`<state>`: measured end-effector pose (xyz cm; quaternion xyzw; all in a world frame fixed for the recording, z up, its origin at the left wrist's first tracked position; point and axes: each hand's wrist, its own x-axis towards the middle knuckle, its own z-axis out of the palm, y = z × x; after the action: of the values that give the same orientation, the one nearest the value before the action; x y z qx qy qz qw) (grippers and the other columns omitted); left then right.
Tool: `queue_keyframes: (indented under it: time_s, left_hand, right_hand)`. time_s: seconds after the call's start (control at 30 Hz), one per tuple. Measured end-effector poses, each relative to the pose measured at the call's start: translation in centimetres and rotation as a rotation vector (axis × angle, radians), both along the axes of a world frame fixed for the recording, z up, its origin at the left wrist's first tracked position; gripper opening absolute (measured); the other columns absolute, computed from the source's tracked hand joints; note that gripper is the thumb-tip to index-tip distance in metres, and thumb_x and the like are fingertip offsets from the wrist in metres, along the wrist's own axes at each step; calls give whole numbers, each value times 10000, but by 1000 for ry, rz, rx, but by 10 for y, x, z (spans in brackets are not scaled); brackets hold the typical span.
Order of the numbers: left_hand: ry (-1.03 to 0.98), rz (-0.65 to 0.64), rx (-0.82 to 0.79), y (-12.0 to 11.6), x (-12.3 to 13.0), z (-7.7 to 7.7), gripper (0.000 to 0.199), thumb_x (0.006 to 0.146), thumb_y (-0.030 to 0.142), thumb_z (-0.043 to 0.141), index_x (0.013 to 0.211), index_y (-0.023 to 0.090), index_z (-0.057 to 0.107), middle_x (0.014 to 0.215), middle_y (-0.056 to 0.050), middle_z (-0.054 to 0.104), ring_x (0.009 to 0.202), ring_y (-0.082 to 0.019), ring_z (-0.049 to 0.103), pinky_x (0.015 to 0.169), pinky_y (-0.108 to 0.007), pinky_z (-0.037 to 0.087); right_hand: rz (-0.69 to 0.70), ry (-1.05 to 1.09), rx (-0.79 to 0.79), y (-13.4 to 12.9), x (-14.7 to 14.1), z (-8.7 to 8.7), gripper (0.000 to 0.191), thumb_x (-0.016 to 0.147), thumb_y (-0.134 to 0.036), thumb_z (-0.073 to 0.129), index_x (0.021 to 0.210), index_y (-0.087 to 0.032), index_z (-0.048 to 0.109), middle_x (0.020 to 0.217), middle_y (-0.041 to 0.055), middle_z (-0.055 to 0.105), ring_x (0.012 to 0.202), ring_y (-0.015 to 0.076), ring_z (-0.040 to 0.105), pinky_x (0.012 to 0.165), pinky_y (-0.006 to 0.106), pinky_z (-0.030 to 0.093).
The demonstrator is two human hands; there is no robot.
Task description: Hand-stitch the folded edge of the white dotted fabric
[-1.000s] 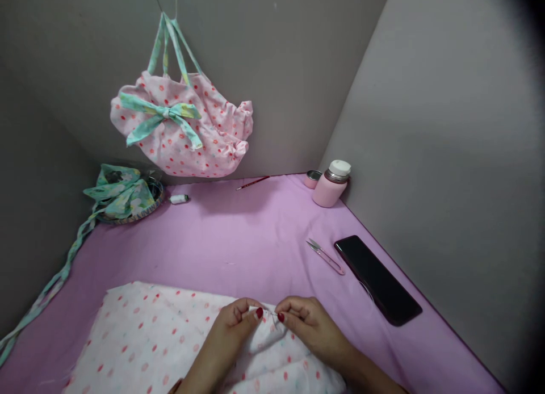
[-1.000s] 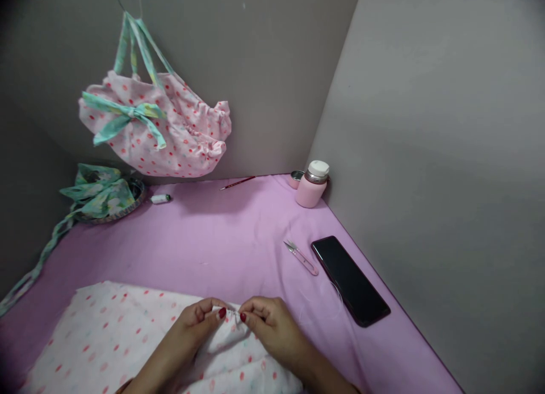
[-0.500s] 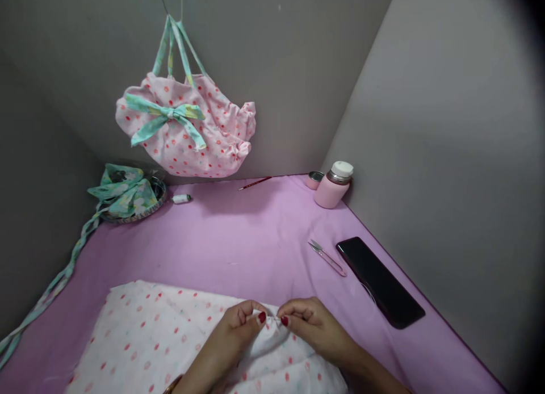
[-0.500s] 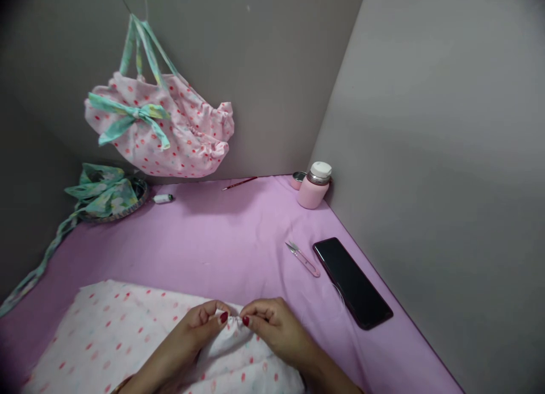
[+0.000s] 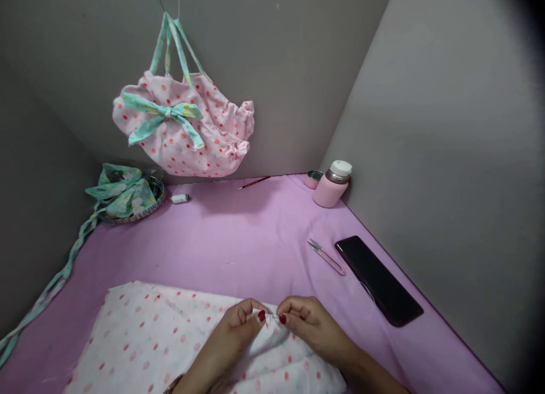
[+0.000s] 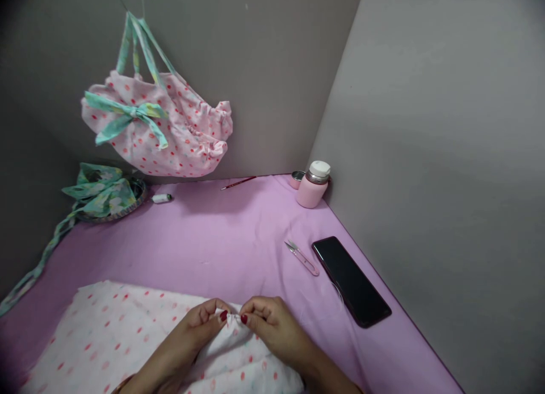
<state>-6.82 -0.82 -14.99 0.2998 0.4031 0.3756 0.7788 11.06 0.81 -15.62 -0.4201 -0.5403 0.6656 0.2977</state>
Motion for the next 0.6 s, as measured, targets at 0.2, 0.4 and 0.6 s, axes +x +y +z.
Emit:
queue_keyframes:
  time_s: [0.2,0.4,0.6]
  left_hand:
    - [61,25,48,1,2,-10,190,770,308,638,778,126,587,671,-25,604,597,-103,488,589,-225,342]
    - [103,49,55,1,0,-14,223,766,332,641,741,134,541,620,12,549,540,-82,434,545,-214,305]
    - [187,49,112,0,-3,-17,203,822,343,557,759,156,511,649,13,518,577,-98,413,554,-223,297]
  right_hand:
    - [-10,12,10,0,-2,-2,209,815,-315,572,736,-122,588,585,-28,478,542,81,397,507,197,275]
    - [-45,-12,23,-1,-2,-2,181,811,-281,568,729,-121,588,589,-25,479,552,85,405,516,200,281]
    - [-45,-35,19,-1,-2,-2,165,816,-259,558,739,-117,595,612,-14,506,567,88,426,522,198,294]
